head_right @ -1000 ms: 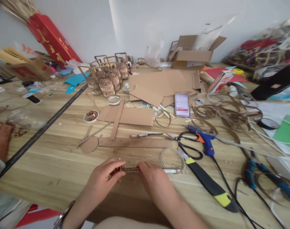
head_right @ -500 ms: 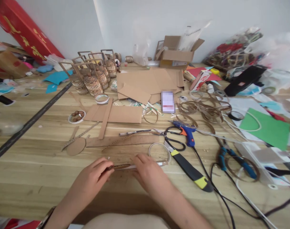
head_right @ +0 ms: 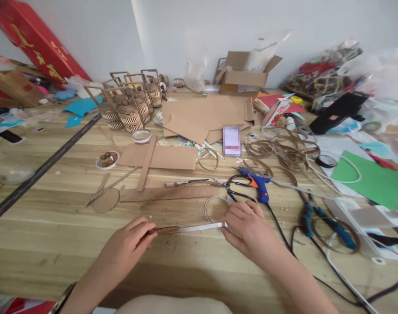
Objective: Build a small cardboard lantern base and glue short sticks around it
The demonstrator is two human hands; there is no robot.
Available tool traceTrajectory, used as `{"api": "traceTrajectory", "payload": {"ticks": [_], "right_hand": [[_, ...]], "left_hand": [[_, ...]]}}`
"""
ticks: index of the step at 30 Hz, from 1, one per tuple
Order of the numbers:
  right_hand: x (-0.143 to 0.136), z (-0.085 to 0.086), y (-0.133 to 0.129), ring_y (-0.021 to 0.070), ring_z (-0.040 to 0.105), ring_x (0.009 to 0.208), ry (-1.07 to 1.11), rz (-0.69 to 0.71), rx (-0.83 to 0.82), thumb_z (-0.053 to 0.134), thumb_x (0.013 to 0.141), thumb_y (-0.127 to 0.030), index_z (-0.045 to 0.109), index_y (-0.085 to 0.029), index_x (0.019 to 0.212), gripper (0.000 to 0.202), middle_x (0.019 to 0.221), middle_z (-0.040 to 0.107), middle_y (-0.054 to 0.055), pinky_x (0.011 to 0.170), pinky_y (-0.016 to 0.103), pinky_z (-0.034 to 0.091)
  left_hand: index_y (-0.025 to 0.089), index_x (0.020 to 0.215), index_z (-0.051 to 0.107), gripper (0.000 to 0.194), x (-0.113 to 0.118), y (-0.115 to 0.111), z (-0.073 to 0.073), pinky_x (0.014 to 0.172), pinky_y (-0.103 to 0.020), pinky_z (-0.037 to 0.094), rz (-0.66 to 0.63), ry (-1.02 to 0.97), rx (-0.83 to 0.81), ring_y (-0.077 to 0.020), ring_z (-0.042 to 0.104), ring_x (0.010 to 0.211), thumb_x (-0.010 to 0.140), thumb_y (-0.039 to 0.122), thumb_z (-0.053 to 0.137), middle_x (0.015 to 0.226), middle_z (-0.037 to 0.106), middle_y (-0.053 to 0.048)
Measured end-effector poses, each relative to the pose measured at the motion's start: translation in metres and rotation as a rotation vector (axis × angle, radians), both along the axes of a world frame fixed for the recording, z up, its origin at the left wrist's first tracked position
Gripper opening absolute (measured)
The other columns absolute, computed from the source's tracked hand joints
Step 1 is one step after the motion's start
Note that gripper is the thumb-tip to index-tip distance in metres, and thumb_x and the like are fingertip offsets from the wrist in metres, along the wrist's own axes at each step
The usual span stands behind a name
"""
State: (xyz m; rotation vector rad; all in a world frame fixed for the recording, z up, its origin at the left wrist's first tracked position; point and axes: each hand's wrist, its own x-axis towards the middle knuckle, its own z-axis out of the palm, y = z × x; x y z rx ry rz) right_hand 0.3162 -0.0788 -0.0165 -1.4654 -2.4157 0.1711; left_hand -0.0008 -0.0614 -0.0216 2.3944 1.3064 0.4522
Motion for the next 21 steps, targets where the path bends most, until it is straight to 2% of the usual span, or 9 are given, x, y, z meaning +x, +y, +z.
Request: {"api": "traceTrajectory", "payload": {"ticks": [2, 5, 7, 11, 14, 21], "right_hand": [[-0.008, 0.012, 0.003, 0.0211, 0.063, 0.088, 0.148, 0.003, -0.044, 0.054, 0.09, -0.028, 0.065, -0.025, 0.088, 0.011, 0.085, 0.069, 0.004, 0.086, 0.039, 0.044], [-0.027, 0.026, 0.01, 0.0176, 0.065, 0.076, 0.395, -0.073, -0.174, 0.057, 0.086, -0.028, 0.066, -0.025, 0.087, 0.009, 0.08, 0.07, 0.002, 0.072, 0.031, 0.049], [-0.043, 0.029, 0.015, 0.0162, 0.066, 0.071, 0.545, -0.127, -0.293, 0.058, 0.083, -0.029, 0.066, -0.024, 0.086, 0.01, 0.078, 0.071, 0.001, 0.065, 0.027, 0.05], [-0.078, 0.027, 0.02, 0.016, 0.068, 0.071, 0.765, -0.115, -0.487, 0.057, 0.082, -0.03, 0.065, -0.022, 0.085, 0.012, 0.076, 0.073, 0.001, 0.065, 0.025, 0.052], [-0.098, 0.024, 0.018, 0.0154, 0.068, 0.071, 0.752, -0.101, -0.465, 0.057, 0.081, -0.025, 0.065, -0.022, 0.085, 0.01, 0.075, 0.073, 0.0, 0.065, 0.024, 0.052], [-0.122, 0.021, 0.012, 0.0145, 0.065, 0.072, 0.503, 0.028, -0.226, 0.054, 0.08, -0.01, 0.064, -0.021, 0.086, 0.016, 0.08, 0.068, 0.001, 0.064, 0.023, 0.05]], "left_hand": [[0.018, 0.091, 0.063, 0.018, 0.0, 0.0, -0.001, 0.063, -0.027, 0.051, -0.004, 0.008, 0.003, -0.0187, 0.067, 0.071, 0.089, 0.007, 0.05, 0.085, 0.067, -0.004], [0.019, 0.093, 0.065, 0.019, 0.0, 0.0, -0.001, 0.065, -0.027, 0.051, -0.006, 0.017, -0.013, -0.0198, 0.068, 0.075, 0.089, 0.005, 0.051, 0.088, 0.068, -0.005], [0.018, 0.093, 0.066, 0.02, 0.001, 0.0, 0.0, 0.067, -0.028, 0.052, -0.004, 0.015, -0.035, -0.0203, 0.068, 0.076, 0.089, 0.005, 0.052, 0.089, 0.068, -0.005], [0.019, 0.093, 0.067, 0.021, 0.005, 0.0, 0.008, 0.069, -0.03, 0.051, 0.007, 0.03, -0.12, -0.0216, 0.068, 0.079, 0.089, 0.004, 0.053, 0.09, 0.068, -0.004], [0.019, 0.094, 0.067, 0.02, 0.008, 0.001, 0.013, 0.071, -0.031, 0.05, 0.02, 0.035, -0.19, -0.0224, 0.067, 0.081, 0.09, 0.004, 0.053, 0.091, 0.067, -0.005], [0.019, 0.097, 0.067, 0.024, 0.009, 0.002, 0.019, 0.073, -0.031, 0.048, 0.003, -0.005, -0.27, -0.0228, 0.065, 0.084, 0.09, 0.004, 0.05, 0.093, 0.067, -0.006]]}}
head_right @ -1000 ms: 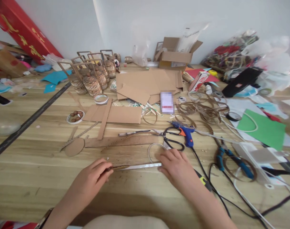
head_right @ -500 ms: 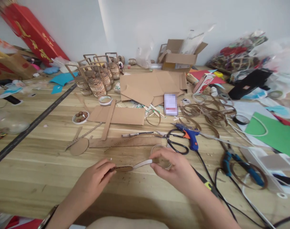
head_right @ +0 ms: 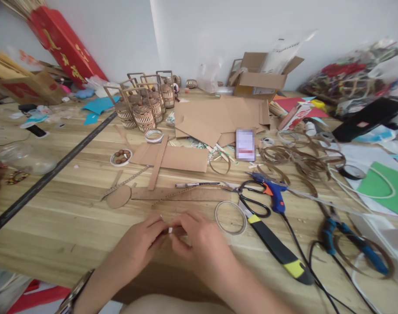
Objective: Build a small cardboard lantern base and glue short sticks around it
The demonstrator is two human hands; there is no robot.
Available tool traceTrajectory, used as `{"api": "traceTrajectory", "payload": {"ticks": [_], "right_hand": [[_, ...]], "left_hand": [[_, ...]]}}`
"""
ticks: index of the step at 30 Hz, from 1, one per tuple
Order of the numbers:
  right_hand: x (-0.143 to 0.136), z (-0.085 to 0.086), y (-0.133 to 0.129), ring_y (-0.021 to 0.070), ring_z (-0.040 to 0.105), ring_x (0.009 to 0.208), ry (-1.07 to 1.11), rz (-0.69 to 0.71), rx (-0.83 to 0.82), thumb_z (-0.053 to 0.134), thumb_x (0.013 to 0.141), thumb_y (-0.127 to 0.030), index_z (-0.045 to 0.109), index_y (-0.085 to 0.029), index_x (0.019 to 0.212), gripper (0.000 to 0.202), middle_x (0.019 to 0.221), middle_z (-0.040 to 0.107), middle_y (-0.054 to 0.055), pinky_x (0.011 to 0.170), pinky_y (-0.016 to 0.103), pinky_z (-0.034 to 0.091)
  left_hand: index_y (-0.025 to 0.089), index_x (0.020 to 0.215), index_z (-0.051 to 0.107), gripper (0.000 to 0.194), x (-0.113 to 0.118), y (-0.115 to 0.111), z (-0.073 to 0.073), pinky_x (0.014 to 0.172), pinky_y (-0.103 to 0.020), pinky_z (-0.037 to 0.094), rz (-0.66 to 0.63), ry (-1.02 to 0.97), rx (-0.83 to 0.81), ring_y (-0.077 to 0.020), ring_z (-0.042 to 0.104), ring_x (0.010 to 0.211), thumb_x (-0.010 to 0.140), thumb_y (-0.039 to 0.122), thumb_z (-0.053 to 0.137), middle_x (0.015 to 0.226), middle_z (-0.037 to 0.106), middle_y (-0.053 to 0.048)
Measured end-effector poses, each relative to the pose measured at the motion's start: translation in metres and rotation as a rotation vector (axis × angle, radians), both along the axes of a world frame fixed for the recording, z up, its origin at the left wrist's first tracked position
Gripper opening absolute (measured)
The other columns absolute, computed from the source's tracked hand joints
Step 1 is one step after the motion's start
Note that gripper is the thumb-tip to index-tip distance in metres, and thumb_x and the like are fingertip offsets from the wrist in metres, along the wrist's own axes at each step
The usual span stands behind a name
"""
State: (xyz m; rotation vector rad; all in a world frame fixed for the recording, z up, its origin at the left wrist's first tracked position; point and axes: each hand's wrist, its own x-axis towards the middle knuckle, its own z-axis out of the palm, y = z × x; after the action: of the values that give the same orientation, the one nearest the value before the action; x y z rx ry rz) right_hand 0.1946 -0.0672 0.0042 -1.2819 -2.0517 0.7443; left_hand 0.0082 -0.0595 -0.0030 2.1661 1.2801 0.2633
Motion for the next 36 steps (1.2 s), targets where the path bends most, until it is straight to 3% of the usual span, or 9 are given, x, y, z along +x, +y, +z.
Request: {"api": "traceTrajectory", "payload": {"ticks": [7, 11, 14, 18, 22, 26, 30, 34, 36], "right_hand": [[-0.019, -0.006, -0.003, 0.0214, 0.06, 0.072, -0.327, 0.003, 0.249, 0.062, 0.079, -0.007, 0.061, -0.018, 0.079, 0.011, 0.079, 0.062, 0.005, 0.061, 0.033, 0.053], [-0.024, -0.005, -0.004, 0.0224, 0.059, 0.073, -0.365, 0.008, 0.286, 0.068, 0.076, -0.008, 0.06, -0.018, 0.079, 0.014, 0.08, 0.062, 0.005, 0.062, 0.035, 0.054], [-0.021, -0.006, -0.004, 0.0209, 0.06, 0.074, -0.286, 0.003, 0.266, 0.063, 0.079, -0.009, 0.061, -0.019, 0.082, 0.011, 0.082, 0.062, 0.004, 0.063, 0.033, 0.053], [0.004, -0.009, 0.0, 0.0157, 0.06, 0.068, -0.092, -0.096, 0.238, 0.053, 0.084, -0.012, 0.06, -0.021, 0.084, 0.011, 0.078, 0.06, 0.002, 0.061, 0.026, 0.05], [0.053, -0.017, 0.004, 0.0167, 0.059, 0.064, -0.151, -0.316, 0.178, 0.054, 0.088, -0.027, 0.059, -0.023, 0.082, 0.009, 0.072, 0.059, 0.001, 0.058, 0.027, 0.048], [0.078, -0.023, 0.001, 0.0247, 0.061, 0.08, -0.268, -0.551, 0.37, 0.055, 0.09, -0.041, 0.059, -0.02, 0.11, 0.029, 0.087, 0.062, 0.008, 0.071, 0.038, 0.052], [0.05, -0.01, -0.009, 0.0358, 0.058, 0.103, -0.393, -0.6, 0.597, 0.054, 0.093, -0.035, 0.052, -0.02, 0.129, 0.04, 0.112, 0.059, 0.018, 0.09, 0.056, 0.045], [0.021, 0.003, -0.013, 0.043, 0.053, 0.118, -0.48, -0.618, 0.794, 0.061, 0.085, -0.018, 0.037, -0.018, 0.148, 0.067, 0.127, 0.054, 0.023, 0.094, 0.06, 0.042], [0.019, 0.003, -0.014, 0.0456, 0.047, 0.125, -0.538, -0.647, 0.898, 0.062, 0.082, -0.014, 0.04, -0.018, 0.147, 0.069, 0.13, 0.053, 0.023, 0.096, 0.063, 0.039]], "left_hand": [[0.016, 0.088, 0.065, 0.023, -0.001, 0.001, -0.006, 0.07, -0.029, 0.044, 0.032, -0.067, -0.007, -0.0204, 0.063, 0.08, 0.085, 0.0, 0.05, 0.089, 0.067, -0.005], [0.016, 0.081, 0.064, 0.024, -0.001, 0.001, -0.008, 0.068, -0.029, 0.044, 0.056, -0.148, 0.006, -0.0201, 0.061, 0.077, 0.082, -0.003, 0.05, 0.086, 0.066, -0.006], [0.018, 0.086, 0.066, 0.027, -0.001, 0.001, -0.006, 0.074, -0.03, 0.046, 0.068, -0.246, -0.027, -0.0209, 0.063, 0.084, 0.081, -0.003, 0.049, 0.091, 0.069, -0.006], [0.02, 0.102, 0.068, 0.027, -0.006, 0.002, -0.007, 0.082, -0.034, 0.049, 0.194, -0.4, -0.082, -0.0227, 0.067, 0.089, 0.083, 0.008, 0.054, 0.095, 0.072, -0.006], [0.018, 0.099, 0.069, 0.018, -0.014, 0.002, -0.012, 0.062, -0.03, 0.055, 0.409, -0.698, -0.29, -0.0178, 0.068, 0.063, 0.085, 0.025, 0.06, 0.084, 0.071, -0.004], [0.016, 0.097, 0.07, 0.023, -0.02, 0.002, -0.011, 0.055, -0.025, 0.055, 0.549, -1.01, -0.404, -0.0148, 0.068, 0.059, 0.082, 0.034, 0.07, 0.087, 0.074, -0.006], [0.016, 0.099, 0.073, 0.027, -0.014, -0.004, -0.005, 0.056, -0.023, 0.056, 0.578, -1.153, -0.427, -0.0131, 0.068, 0.06, 0.082, 0.036, 0.074, 0.091, 0.076, -0.008], [0.016, 0.101, 0.075, 0.029, 0.001, -0.009, -0.003, 0.057, -0.022, 0.056, 0.625, -1.234, -0.434, -0.0121, 0.068, 0.061, 0.082, 0.037, 0.075, 0.094, 0.078, -0.01], [0.017, 0.107, 0.073, 0.034, 0.007, -0.01, -0.004, 0.057, -0.022, 0.055, 0.673, -1.28, -0.424, -0.012, 0.068, 0.06, 0.081, 0.038, 0.076, 0.097, 0.078, -0.01]]}}
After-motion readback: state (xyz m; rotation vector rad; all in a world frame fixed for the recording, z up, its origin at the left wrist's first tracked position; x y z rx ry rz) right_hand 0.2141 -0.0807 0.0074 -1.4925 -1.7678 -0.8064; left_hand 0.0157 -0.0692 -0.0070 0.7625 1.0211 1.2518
